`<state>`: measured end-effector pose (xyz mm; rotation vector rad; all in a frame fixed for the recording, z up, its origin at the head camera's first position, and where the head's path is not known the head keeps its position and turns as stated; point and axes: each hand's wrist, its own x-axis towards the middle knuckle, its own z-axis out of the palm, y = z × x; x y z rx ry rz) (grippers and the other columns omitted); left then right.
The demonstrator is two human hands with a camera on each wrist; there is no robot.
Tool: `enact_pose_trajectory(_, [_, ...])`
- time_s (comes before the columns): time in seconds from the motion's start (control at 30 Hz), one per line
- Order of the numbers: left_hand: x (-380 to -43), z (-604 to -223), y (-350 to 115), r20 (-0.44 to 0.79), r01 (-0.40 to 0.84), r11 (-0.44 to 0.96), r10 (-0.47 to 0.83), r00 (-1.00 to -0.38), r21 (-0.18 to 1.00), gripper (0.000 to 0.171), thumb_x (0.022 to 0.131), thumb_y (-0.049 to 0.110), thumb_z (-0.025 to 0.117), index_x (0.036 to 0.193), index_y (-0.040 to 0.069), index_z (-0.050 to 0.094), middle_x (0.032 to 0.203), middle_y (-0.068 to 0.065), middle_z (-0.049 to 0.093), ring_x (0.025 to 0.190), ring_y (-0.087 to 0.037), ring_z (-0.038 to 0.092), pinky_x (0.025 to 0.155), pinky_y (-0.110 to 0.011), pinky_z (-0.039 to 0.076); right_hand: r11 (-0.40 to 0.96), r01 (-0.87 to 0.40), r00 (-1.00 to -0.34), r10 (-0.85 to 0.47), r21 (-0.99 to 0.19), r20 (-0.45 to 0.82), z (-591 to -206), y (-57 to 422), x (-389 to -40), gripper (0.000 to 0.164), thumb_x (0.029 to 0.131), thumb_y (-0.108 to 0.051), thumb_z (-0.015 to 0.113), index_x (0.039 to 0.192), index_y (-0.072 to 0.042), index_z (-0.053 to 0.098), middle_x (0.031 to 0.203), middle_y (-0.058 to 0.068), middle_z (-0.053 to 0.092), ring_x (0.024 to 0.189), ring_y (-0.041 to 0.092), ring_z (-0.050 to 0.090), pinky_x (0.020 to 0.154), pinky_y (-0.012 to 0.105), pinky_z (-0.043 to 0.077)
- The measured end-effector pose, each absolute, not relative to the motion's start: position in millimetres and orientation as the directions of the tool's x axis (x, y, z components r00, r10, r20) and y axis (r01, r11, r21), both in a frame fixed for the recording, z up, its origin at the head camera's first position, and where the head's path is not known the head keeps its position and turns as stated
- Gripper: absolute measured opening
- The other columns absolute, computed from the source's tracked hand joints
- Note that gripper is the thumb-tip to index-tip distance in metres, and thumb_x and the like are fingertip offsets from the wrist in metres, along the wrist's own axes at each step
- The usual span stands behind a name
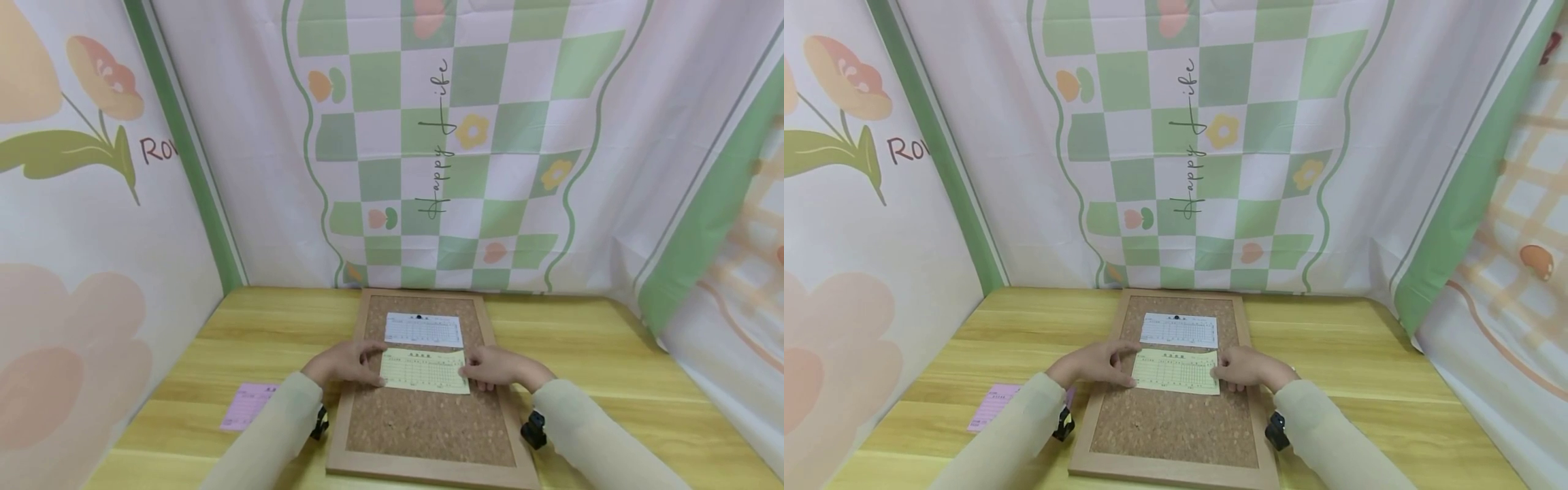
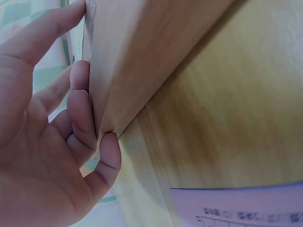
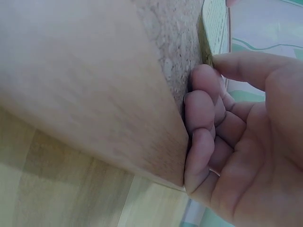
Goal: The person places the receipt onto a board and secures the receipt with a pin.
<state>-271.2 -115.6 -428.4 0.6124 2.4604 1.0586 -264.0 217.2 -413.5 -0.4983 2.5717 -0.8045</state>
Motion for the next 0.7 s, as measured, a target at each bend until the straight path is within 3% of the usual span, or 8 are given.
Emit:
enact_pose_trajectory(0.47, [-271, -428, -116, -0.182, 0.224, 0.620, 0.522, -0.833, 0.752, 0.074, 0.085, 0.025, 0.083, 0.149, 0.012, 0.048, 0.094, -0.004, 0.059, 0.079, -0.018, 0.056, 0.076, -0.039, 0.048, 0.657, -0.240, -0.835, -0.515, -0.715, -0.194, -419, 231, -271, 0.028, 0.104, -0.020, 0.052, 0.084, -0.002, 0.061, 0.069, 0.006, 0.062, 0.062, 0.019, 0.059, 0.057, 0.035, 0.049])
enact_pose_trajectory(0.7, [-269, -426, -116, -0.179, 0.229, 0.625, 0.521, -0.835, 0.746, 0.073, 0.084, 0.026, 0.083, 0.148, 0.013, 0.049, 0.093, -0.004, 0.059, 0.079, -0.018, 0.056, 0.076, -0.039, 0.047, 0.610, -0.217, -0.838, -0.517, -0.762, -0.176, -417, 239, -270, 0.027, 0.103, -0.020, 0.053, 0.089, 0.001, 0.062, 0.074, 0.009, 0.063, 0.066, 0.020, 0.061, 0.058, 0.033, 0.050])
